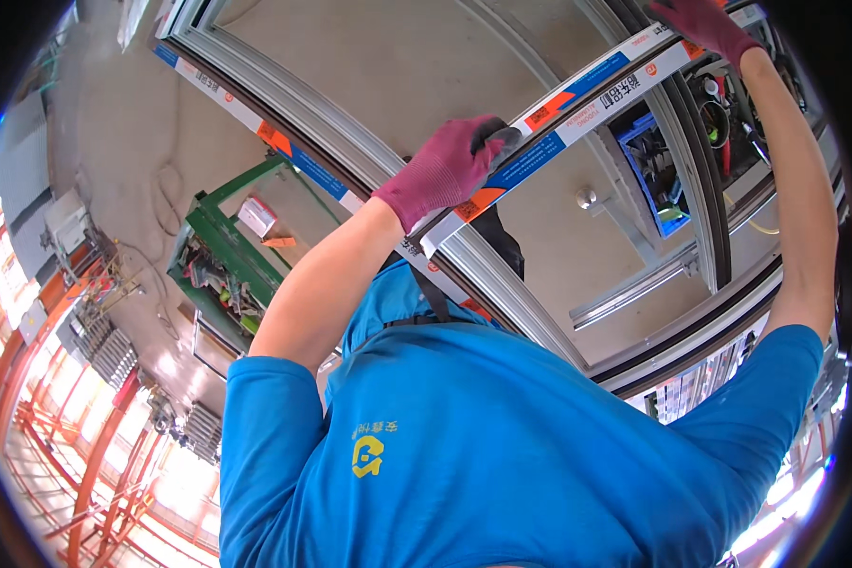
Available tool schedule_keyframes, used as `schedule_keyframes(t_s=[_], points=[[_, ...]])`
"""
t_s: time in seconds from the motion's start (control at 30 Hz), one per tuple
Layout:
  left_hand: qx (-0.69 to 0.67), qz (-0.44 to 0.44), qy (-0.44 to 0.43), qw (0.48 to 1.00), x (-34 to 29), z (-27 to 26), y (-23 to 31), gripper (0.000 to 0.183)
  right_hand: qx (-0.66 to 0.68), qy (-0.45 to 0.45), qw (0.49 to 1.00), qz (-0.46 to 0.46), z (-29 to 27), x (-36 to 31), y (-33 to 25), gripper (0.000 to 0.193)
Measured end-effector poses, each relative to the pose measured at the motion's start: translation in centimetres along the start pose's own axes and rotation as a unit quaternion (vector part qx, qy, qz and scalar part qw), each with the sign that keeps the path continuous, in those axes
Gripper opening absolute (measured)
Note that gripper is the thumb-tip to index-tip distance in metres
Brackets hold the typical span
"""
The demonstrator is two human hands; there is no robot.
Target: Assemble a metal frame using a power drill and various attachment components on a workshop floor.
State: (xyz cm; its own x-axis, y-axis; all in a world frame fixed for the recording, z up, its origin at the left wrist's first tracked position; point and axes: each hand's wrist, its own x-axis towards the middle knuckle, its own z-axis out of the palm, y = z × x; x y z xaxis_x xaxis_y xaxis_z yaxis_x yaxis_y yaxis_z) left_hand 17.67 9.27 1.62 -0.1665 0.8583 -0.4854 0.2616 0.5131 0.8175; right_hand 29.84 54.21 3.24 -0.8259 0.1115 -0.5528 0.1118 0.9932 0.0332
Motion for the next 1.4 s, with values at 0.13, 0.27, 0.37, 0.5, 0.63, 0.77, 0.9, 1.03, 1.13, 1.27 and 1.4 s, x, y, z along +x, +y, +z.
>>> schedule_keyframes(t_s=[0.13, 0.27, 0.37, 0.5, 0.63, 0.77, 0.9, 1.03, 1.13, 1.27, 1.4], points=[[0.008, 0.004, 0.006, 1.000, -0.6, 0.2, 0.2, 0.030, 0.024, -0.013, 0.999, 0.036, -1.4, -1.1, -1.8, 0.060], [0.005, 0.001, 0.018, 1.000, -0.7, 0.9, 0.6, 0.031, 0.042, 0.032, 0.999, -0.007, -0.5, -2.8, -1.9, 0.062], [-0.005, -0.003, 0.029, 1.000, -0.9, 0.7, 0.2, 0.033, 0.059, 0.093, 0.994, 0.028, 1.8, -2.7, -3.0, 0.062], [-0.016, -0.010, 0.037, 0.999, -0.7, 0.2, 1.6, 0.025, 0.056, 0.414, 0.906, -0.065, 3.7, -3.9, -5.4, 0.033], [-0.057, 0.028, 0.040, 0.997, 0.1, 0.1, 1.4, 0.035, 0.107, 0.402, 0.910, -0.004, 2.5, -4.8, -4.7, 0.034], [0.145, 0.017, 0.035, 0.989, -2.2, 0.1, 4.5, 0.082, 0.056, 0.400, 0.914, 0.037, 5.5, -3.6, -3.5, 0.017], [0.229, 0.023, 0.087, 0.969, -3.0, 2.7, 0.4, 0.071, 0.136, 0.325, 0.936, 0.016, 4.4, -3.8, -6.6, 0.031], [0.224, 0.044, 0.081, 0.970, -3.4, 3.5, 2.8, 0.070, 0.035, 0.322, 0.946, 0.017, 3.2, -6.7, -1.3, 0.035], [0.238, 0.064, 0.102, 0.964, -3.3, 3.1, 3.2, 0.063, 0.051, 0.292, 0.943, 0.149, 2.4, -6.9, 1.9, 0.036], [0.237, 0.084, 0.124, 0.960, -3.2, 2.7, 3.0, 0.061, 0.095, 0.429, 0.887, 0.140, 3.4, -6.3, 1.4, 0.026], [0.276, 0.063, 0.126, 0.951, -3.2, 2.9, 3.1, 0.058, 0.057, 0.476, 0.844, 0.241, 4.9, -8.9, -3.5, 0.027]])
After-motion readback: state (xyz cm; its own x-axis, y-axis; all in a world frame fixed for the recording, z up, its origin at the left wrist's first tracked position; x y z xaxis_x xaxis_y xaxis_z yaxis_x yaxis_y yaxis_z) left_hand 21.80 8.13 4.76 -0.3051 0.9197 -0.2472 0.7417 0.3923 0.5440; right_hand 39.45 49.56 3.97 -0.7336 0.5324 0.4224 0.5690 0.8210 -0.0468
